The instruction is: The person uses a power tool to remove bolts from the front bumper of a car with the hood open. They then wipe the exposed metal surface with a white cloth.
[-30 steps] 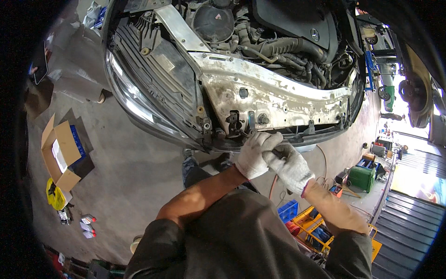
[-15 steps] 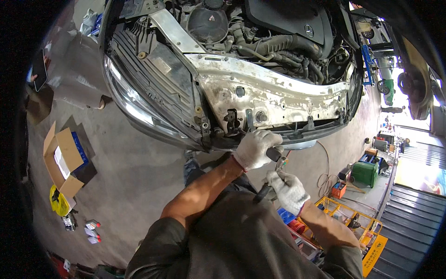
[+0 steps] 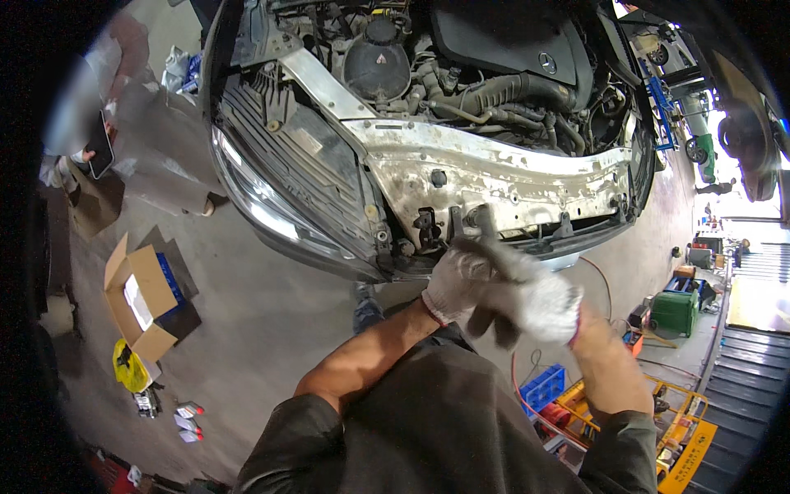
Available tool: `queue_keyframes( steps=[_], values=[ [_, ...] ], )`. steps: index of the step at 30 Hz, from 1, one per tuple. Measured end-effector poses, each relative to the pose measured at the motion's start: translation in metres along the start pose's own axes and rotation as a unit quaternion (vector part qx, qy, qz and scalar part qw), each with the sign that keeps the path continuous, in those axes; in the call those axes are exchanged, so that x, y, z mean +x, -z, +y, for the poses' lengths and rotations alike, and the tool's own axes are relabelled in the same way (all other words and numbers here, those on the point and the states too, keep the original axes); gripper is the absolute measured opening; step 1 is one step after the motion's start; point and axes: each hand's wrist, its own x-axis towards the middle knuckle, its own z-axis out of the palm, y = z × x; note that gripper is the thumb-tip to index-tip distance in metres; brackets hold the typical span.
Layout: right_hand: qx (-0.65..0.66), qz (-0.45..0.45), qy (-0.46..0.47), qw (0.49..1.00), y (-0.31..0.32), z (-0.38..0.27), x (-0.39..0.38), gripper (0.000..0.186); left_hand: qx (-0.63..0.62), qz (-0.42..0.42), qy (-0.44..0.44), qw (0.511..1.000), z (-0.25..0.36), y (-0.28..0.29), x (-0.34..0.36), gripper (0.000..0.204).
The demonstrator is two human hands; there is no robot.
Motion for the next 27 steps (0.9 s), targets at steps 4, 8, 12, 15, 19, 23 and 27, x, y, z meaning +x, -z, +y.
queue_keyframes(
  steps=[4, 8, 12, 15, 19, 23, 27],
  values=[
    [-0.321, 0.234, 0.073, 0.915, 0.064, 0.054, 0.013, 0.058, -0.033, -0.034, 0.018, 0.999, 0.009, 0.025, 0.013, 0.031],
    [-0.522, 0.126, -0.093, 0.838, 0.069, 0.156, 0.012, 0.046, -0.037, -0.012, 0.021, 0.999, 0.011, 0.025, 0.030, 0.029],
    [-0.471, -0.097, -0.029, 0.876, -0.018, 0.130, -0.003, 0.037, -0.025, -0.037, 0.021, 0.999, 0.012, 0.000, 0.029, 0.033],
    [-0.418, 0.047, 0.233, 0.877, -0.048, 0.060, -0.001, 0.043, 0.070, -0.050, -0.047, 0.995, -0.015, -0.026, 0.000, 0.033],
    [-0.520, 0.055, 0.075, 0.849, 0.005, -0.005, 0.005, 0.036, -0.013, -0.049, 0.067, 0.996, 0.004, 0.002, -0.006, 0.037],
    [-0.510, 0.239, 0.009, 0.827, 0.065, 0.078, 0.013, 0.045, 0.002, -0.068, 0.074, 0.995, 0.016, 0.015, 0.019, 0.036],
    [-0.520, -0.108, -0.149, 0.834, 0.018, 0.099, -0.016, 0.040, -0.021, -0.073, 0.042, 0.996, 0.016, -0.008, 0.024, 0.037]
  ],
)
